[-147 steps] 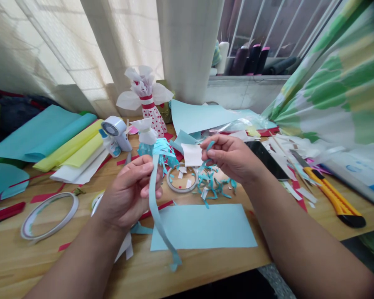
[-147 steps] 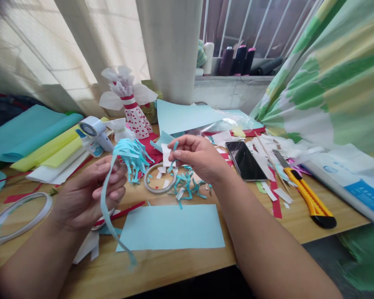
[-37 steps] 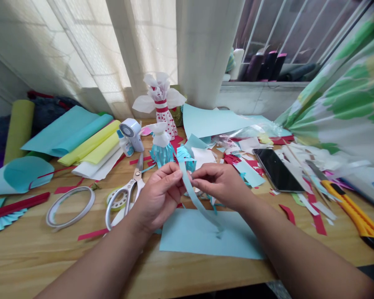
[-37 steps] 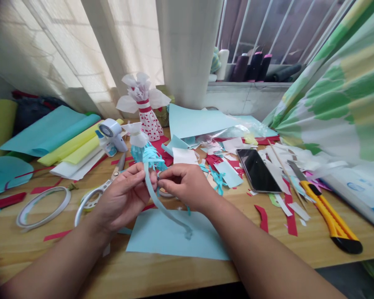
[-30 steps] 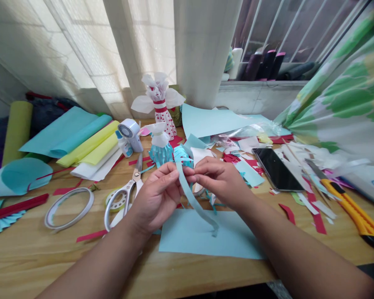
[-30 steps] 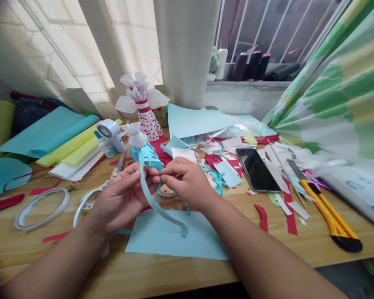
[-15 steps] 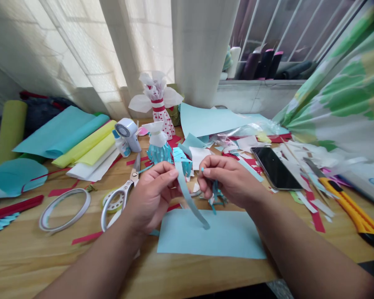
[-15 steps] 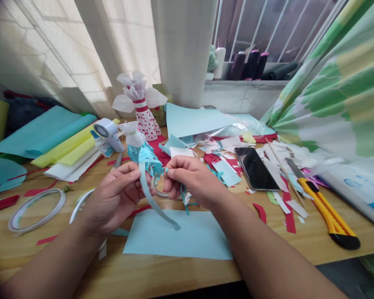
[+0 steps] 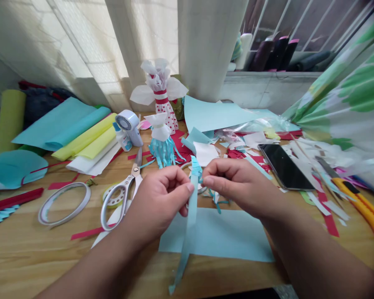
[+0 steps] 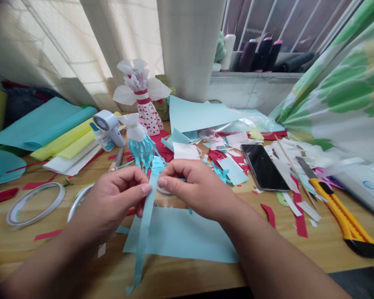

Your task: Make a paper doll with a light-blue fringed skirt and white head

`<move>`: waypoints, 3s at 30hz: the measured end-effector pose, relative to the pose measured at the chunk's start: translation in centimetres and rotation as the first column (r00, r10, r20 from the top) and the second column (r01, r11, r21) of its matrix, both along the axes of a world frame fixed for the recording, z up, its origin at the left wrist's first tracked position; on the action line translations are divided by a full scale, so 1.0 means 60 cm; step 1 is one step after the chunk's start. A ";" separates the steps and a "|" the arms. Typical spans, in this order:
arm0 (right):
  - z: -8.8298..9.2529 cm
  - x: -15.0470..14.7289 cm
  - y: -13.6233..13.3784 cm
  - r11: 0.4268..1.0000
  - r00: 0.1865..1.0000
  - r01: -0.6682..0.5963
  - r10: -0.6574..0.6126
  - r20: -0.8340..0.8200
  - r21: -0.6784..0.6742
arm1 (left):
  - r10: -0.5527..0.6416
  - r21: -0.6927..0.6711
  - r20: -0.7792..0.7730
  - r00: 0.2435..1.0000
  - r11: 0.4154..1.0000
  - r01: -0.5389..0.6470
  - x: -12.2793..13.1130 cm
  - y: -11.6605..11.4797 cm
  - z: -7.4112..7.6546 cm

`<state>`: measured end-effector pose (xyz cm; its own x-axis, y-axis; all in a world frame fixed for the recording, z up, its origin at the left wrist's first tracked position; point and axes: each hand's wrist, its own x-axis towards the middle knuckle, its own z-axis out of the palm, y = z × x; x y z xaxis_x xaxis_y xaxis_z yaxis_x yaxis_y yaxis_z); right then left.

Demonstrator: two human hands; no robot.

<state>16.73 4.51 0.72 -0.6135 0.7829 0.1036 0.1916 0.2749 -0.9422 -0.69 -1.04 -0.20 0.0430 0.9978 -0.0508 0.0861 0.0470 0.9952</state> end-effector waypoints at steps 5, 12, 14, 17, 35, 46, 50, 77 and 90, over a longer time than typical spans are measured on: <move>-0.003 -0.007 -0.001 0.999 0.993 0.017 -0.023 0.119 0.051 | 0.049 0.142 -0.285 0.957 0.990 -0.009 0.006 -0.005 0.003; -0.008 -0.008 0.003 0.999 0.993 -0.009 0.002 0.115 0.052 | 0.081 0.269 -0.411 0.908 0.963 0.036 0.007 -0.004 0.002; -0.008 -0.008 0.003 0.999 0.994 -0.020 0.014 0.112 0.050 | 0.083 0.287 -0.423 0.903 0.957 0.047 0.008 -0.003 0.002; -0.008 -0.009 0.004 0.999 0.994 -0.029 0.025 0.107 0.041 | 0.086 0.320 -0.438 0.895 0.945 0.066 0.009 -0.003 0.000; -0.019 -0.011 0.012 0.994 0.998 -0.056 0.060 0.035 -0.093 | 0.103 0.362 -0.479 0.872 0.928 0.090 0.007 -0.002 -0.004; -0.022 -0.012 0.015 0.994 0.996 -0.074 0.077 0.034 -0.082 | 0.140 0.400 -0.561 0.816 0.909 0.119 0.009 0.000 -0.003; -0.023 -0.013 0.016 0.995 0.996 -0.074 0.077 0.038 -0.073 | 0.149 0.410 -0.579 0.801 0.903 0.128 0.007 0.001 -0.005; -0.013 -0.005 0.014 0.973 0.998 -0.042 0.030 -0.056 -0.227 | -0.041 0.123 -0.206 0.978 0.990 0.068 -0.002 0.006 -0.007; -0.010 -0.005 0.018 0.987 0.998 0.039 -0.032 0.048 -0.153 | -0.067 -0.019 -0.011 0.998 0.998 0.067 -0.003 0.007 -0.012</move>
